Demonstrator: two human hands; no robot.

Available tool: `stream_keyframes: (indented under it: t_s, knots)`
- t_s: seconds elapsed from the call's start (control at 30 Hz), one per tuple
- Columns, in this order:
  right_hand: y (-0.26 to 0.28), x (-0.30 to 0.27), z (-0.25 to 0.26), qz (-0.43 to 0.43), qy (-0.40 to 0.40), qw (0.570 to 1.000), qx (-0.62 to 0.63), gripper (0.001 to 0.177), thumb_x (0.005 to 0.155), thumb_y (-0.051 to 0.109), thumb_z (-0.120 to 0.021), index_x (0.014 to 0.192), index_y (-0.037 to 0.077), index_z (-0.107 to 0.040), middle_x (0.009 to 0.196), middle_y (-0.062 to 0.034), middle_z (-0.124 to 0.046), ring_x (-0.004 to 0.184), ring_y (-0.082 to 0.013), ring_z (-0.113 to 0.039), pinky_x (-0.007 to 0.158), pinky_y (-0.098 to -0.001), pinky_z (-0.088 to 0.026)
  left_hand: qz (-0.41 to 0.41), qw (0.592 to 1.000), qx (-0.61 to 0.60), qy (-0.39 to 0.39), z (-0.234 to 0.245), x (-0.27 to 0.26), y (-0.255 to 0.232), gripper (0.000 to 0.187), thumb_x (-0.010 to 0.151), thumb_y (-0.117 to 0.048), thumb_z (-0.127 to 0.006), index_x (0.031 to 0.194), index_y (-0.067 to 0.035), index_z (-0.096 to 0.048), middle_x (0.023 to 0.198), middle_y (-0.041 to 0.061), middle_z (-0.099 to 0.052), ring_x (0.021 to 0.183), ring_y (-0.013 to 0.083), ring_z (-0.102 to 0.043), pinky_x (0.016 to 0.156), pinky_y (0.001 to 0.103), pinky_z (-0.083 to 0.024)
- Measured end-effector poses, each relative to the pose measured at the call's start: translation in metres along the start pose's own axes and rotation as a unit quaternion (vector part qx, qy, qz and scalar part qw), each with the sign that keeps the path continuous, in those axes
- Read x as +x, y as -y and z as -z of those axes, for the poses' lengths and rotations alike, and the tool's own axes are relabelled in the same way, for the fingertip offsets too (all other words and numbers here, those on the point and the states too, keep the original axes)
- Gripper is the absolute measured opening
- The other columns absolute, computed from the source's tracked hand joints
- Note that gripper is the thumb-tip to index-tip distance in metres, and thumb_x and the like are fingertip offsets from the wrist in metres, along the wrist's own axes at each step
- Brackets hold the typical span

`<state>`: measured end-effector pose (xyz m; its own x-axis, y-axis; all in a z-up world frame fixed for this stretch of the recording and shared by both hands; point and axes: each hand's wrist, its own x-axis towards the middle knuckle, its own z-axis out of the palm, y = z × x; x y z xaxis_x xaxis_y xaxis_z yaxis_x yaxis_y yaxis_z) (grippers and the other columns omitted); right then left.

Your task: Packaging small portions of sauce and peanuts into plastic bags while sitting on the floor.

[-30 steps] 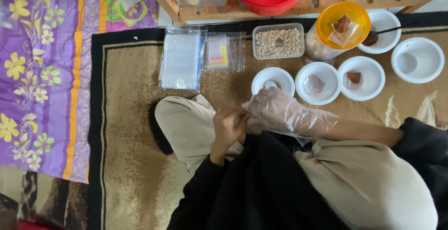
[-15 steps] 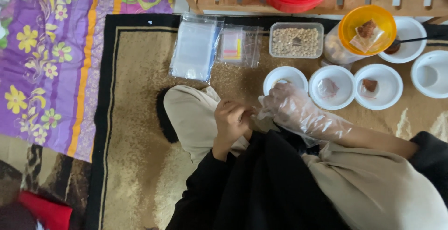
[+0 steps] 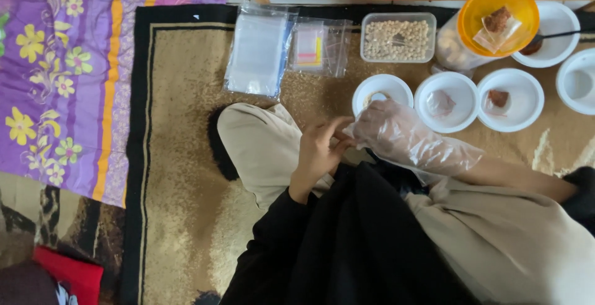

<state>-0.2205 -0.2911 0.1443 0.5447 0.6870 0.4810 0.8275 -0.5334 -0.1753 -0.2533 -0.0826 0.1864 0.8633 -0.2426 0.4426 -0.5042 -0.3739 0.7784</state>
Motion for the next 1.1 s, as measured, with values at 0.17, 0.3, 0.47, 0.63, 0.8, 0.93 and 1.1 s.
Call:
stream_keyframes:
  t_s: [0.17, 0.3, 0.47, 0.63, 0.8, 0.93, 1.1]
  knots:
    - [-0.010, -0.020, -0.043, 0.002, -0.043, 0.998, -0.053, 0.021, 0.096, 0.029, -0.063, 0.080, 0.016, -0.061, 0.077, 0.0011, -0.057, 0.078, -0.0184, -0.062, 0.079, -0.0357, -0.053, 0.012, 0.999, -0.030, -0.003, -0.001, 0.000, 0.004, 0.030, 0.081, -0.009, -0.084, 0.109, -0.011, -0.072, 0.072, 0.001, -0.074, 0.071, 0.0231, -0.074, 0.078, 0.036, -0.060]
    - [0.002, 0.009, 0.006, -0.076, 0.004, 0.997, -0.031, 0.014, 0.093, 0.023, -0.069, 0.083, 0.015, -0.066, 0.077, -0.0018, -0.061, 0.077, -0.0217, -0.065, 0.077, -0.0362, -0.056, 0.006, 1.000, -0.006, -0.021, 0.008, 0.004, 0.012, 0.027, 0.080, -0.002, -0.082, 0.104, -0.007, -0.073, 0.071, 0.007, -0.072, 0.068, 0.0304, -0.072, 0.074, 0.041, -0.060]
    - [0.004, 0.038, 0.058, -0.238, 0.104, 0.960, 0.101, 0.009, 0.088, 0.026, -0.077, 0.089, 0.017, -0.075, 0.081, -0.0049, -0.070, 0.082, -0.0278, -0.072, 0.074, -0.0376, -0.059, 0.087, 0.991, -0.091, -0.045, 0.008, 0.007, 0.012, 0.032, 0.086, -0.024, -0.084, 0.115, -0.011, -0.074, 0.083, 0.008, -0.076, 0.082, 0.0261, -0.076, 0.079, 0.038, -0.061]
    - [-0.007, 0.034, 0.068, -0.322, 0.034, 0.901, 0.289, 0.014, 0.087, 0.017, -0.083, 0.097, 0.014, -0.075, 0.085, -0.0048, -0.073, 0.082, -0.0247, -0.074, 0.073, -0.0366, -0.058, 0.126, 0.980, -0.150, -0.040, -0.001, 0.002, 0.020, 0.016, 0.090, -0.021, -0.082, 0.103, -0.012, -0.079, 0.084, 0.006, -0.079, 0.084, 0.0229, -0.077, 0.077, 0.034, -0.060]
    - [0.013, 0.049, 0.082, -0.412, -0.015, 0.733, 0.540, 0.048, 0.092, -0.006, -0.065, 0.138, 0.003, -0.053, 0.107, -0.0106, -0.074, 0.104, -0.0186, -0.068, 0.094, -0.0374, -0.055, 0.189, 0.961, -0.169, -0.110, -0.018, -0.005, 0.022, 0.016, 0.092, -0.025, -0.081, 0.098, -0.011, -0.080, 0.079, 0.007, -0.077, 0.074, 0.0242, -0.076, 0.066, 0.032, -0.062]
    - [0.013, 0.037, 0.048, -0.450, -0.061, 0.701, 0.549, 0.074, 0.088, -0.008, -0.072, 0.154, 0.010, -0.043, 0.091, -0.0046, -0.073, 0.085, -0.0086, -0.069, 0.079, -0.0230, -0.058, 0.226, 0.945, -0.178, -0.158, -0.016, -0.006, 0.013, 0.017, 0.094, -0.022, -0.079, 0.098, -0.005, -0.078, 0.080, 0.013, -0.077, 0.075, 0.0239, -0.076, 0.066, 0.034, -0.062]
    - [0.035, 0.075, 0.088, -0.512, -0.038, 0.765, 0.388, 0.020, 0.089, 0.018, -0.085, 0.108, 0.021, -0.080, 0.083, -0.0032, -0.073, 0.079, -0.0086, -0.067, 0.073, -0.0247, -0.054, 0.271, 0.911, -0.164, -0.263, -0.015, -0.004, 0.006, 0.025, 0.095, -0.018, -0.077, 0.107, 0.000, -0.064, 0.087, 0.017, -0.074, 0.078, 0.0210, -0.072, 0.066, 0.034, -0.060]
